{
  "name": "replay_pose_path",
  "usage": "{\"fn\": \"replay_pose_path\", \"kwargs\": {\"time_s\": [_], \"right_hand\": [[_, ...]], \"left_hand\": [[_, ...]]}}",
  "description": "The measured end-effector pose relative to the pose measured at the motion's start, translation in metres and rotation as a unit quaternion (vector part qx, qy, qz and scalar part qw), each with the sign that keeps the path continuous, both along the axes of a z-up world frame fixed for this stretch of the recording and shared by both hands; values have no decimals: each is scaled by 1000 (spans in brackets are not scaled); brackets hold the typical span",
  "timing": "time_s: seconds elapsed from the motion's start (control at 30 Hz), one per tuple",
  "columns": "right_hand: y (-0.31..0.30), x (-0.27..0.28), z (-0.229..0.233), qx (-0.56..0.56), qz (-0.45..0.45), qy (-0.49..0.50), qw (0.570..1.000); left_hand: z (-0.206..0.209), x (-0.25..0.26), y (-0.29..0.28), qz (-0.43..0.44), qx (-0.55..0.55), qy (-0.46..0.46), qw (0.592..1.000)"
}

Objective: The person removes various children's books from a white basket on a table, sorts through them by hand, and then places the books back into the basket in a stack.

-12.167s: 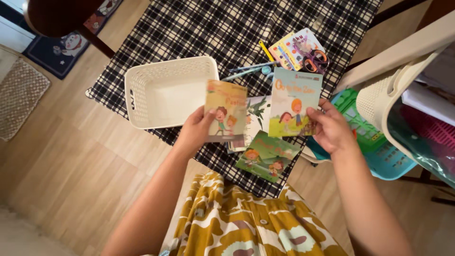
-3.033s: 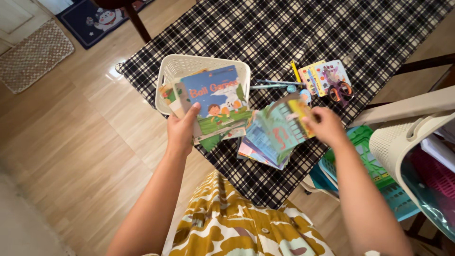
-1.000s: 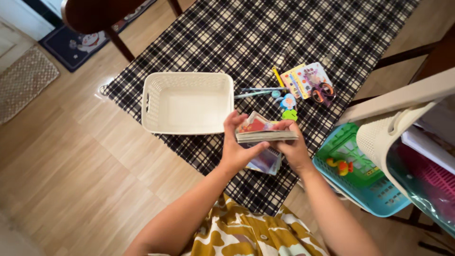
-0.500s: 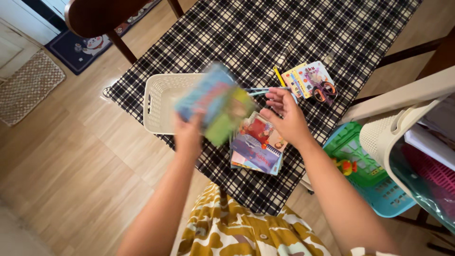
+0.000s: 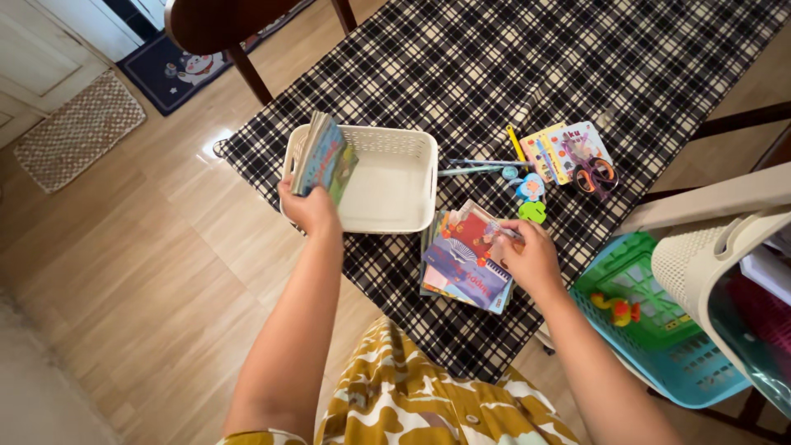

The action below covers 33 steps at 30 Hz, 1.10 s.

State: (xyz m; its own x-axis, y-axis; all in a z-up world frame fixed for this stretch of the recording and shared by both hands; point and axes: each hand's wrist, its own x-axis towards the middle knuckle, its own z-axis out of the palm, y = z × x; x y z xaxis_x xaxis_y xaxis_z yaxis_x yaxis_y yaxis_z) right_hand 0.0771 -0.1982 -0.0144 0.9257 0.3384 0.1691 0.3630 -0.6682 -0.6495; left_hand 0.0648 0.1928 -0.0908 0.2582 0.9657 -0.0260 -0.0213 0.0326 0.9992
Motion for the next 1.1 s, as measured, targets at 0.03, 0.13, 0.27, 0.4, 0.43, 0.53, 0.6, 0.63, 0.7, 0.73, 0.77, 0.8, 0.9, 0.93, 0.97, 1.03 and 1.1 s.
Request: {"fn": "replay_pose_path", "kwargs": {"time_s": [0.03,0.13,0.27,0.4,0.43,0.53,0.6,0.63,0.7,0.73,0.77,0.8,0.9,0.93,0.97,1.03,1.1], "right_hand": [[-1,0,0,0,-1,0,1000],[-7,-6,-2,3,-38,34,999],[-17,-5,-13,-8,-25,-7,1000],[-33,9,-35,-22,-88,85,992],[-40,14,-41,-22,-89,86,992],[-66,30,-54,22,-93,165,982],[-80,37,-60,179,-77,319,928],[-84,37,-62,178,-78,319,928],[-89,37,-63,209,-92,367,902],[-89,37,-63,208,-94,365,903],[-88,34,-63,213,-102,375,897],[-88,32,-64,217,-109,386,890],[-88,26,-67,204,-106,399,888],[-88,24,-69,204,-105,400,887],[-88,22,-72,206,-104,416,879],[-90,20,-77,210,-102,432,871],[-94,19,-82,210,-112,393,888]], "left_hand": [[5,-5,3,-2,30,60,998],[29,-28,9,-26,149,127,980],[66,-49,14,-33,348,353,868],[80,-63,14,-64,300,378,874],[80,-67,10,-73,355,347,865],[78,-81,-18,-145,522,256,800],[77,-92,-46,-371,470,193,778],[76,-92,-62,-433,490,202,730],[76,-89,-80,-492,507,209,677],[76,-85,-86,-480,512,205,682],[77,-81,-92,-469,517,200,687],[76,-77,-99,-469,516,200,688],[78,-60,-118,-424,561,141,697],[78,-53,-124,-421,552,131,708],[79,-47,-128,-417,543,120,719],[82,-38,-132,-420,543,131,716],[86,-34,-133,-421,542,142,713]]}}
